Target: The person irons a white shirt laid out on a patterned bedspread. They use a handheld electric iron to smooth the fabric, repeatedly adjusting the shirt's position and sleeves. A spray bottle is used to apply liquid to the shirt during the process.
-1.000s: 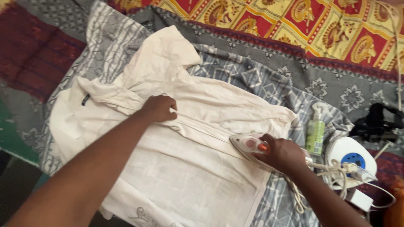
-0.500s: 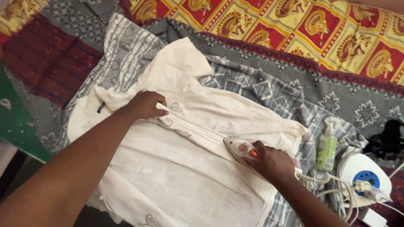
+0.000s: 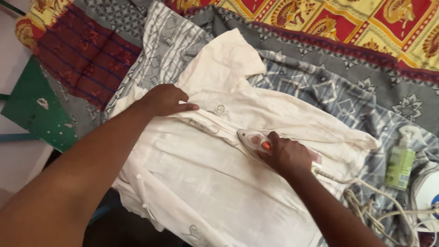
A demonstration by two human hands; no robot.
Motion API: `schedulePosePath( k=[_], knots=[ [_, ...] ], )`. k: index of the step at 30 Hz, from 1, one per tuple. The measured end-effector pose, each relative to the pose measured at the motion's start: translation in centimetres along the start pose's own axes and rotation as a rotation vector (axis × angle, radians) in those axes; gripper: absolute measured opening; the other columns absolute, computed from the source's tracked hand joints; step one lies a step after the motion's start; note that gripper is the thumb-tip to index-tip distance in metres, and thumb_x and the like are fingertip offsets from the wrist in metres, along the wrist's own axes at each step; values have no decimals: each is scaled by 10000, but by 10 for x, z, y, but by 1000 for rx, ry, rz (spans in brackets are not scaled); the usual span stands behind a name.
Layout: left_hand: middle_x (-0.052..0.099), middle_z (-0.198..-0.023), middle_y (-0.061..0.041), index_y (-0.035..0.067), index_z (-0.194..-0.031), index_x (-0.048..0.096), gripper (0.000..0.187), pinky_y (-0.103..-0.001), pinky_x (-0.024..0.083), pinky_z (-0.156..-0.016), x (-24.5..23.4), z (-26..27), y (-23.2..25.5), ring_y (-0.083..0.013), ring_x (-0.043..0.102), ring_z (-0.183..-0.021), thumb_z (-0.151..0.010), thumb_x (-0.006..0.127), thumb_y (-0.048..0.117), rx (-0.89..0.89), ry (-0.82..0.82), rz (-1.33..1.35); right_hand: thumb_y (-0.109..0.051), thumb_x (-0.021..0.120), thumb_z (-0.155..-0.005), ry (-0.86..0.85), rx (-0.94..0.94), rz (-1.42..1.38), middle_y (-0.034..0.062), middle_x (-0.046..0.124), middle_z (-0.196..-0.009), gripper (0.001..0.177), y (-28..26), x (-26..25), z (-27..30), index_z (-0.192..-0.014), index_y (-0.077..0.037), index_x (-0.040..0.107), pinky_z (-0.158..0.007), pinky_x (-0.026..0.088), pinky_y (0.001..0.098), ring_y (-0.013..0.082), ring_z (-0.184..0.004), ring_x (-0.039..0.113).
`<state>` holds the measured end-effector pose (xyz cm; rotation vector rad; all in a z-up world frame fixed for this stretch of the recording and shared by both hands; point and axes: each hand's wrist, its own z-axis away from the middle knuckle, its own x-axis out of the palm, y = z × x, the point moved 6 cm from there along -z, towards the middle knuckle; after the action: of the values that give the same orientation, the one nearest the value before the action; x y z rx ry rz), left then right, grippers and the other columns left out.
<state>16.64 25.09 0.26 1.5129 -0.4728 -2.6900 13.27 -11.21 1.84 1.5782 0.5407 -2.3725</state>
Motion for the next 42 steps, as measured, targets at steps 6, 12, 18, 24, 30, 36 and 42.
schedulePosePath(
  k=[6,12,18,24,30,36,42],
  knots=[
    [684,-866,-94,110,-926,691,309,-526,490,-808,-19,10,12,-331,666,-829,-916,722,417,262,721,-106,-686,687,-805,-189,131,8,135,775,-878,695,17,3,15,-1316,-228,580,-686,600,497,364,-777,757],
    [660,-798,-55,116,-849,618,379,-410,501,-680,86,57,59,-276,660,-744,-940,776,448,-430,816,604,-693,726,-741,-172,370,-28,95,806,-848,693,69,2,66,-1279,-271,612,-704,631,456,329,-803,786],
    [707,-864,13,117,-994,654,333,-276,495,-562,136,64,47,-113,704,-738,-833,840,342,-908,771,1777,-651,746,-739,-136,348,-12,86,793,-857,670,90,13,69,-1274,-267,620,-666,634,454,321,-789,787],
    [649,-854,52,103,-1060,681,331,-241,440,-543,113,44,7,-71,570,-707,-821,861,244,-908,1017,1873,-623,753,-708,-2,200,-31,13,808,-929,603,88,9,65,-1145,-227,628,-640,609,490,336,-761,767],
    [547,-715,56,160,-911,599,249,-260,362,-471,129,49,-31,-68,441,-543,-836,833,202,-750,1106,1901,-639,734,-752,-106,203,15,17,802,-954,609,91,7,65,-1192,-235,618,-669,619,464,317,-810,774],
    [400,-643,70,147,-744,460,434,-273,298,-447,137,50,-66,-58,320,-486,-920,832,285,-668,1005,1723,-620,760,-713,-96,104,-55,52,800,-900,630,85,-2,60,-1210,-258,627,-654,610,469,322,-782,772],
    [375,-635,61,115,-696,439,507,-298,240,-459,130,25,-78,-69,283,-513,-921,854,301,-753,951,1598,-666,734,-779,-160,308,60,128,780,-858,674,72,4,58,-1264,-220,593,-680,611,463,338,-776,768]
  ],
)
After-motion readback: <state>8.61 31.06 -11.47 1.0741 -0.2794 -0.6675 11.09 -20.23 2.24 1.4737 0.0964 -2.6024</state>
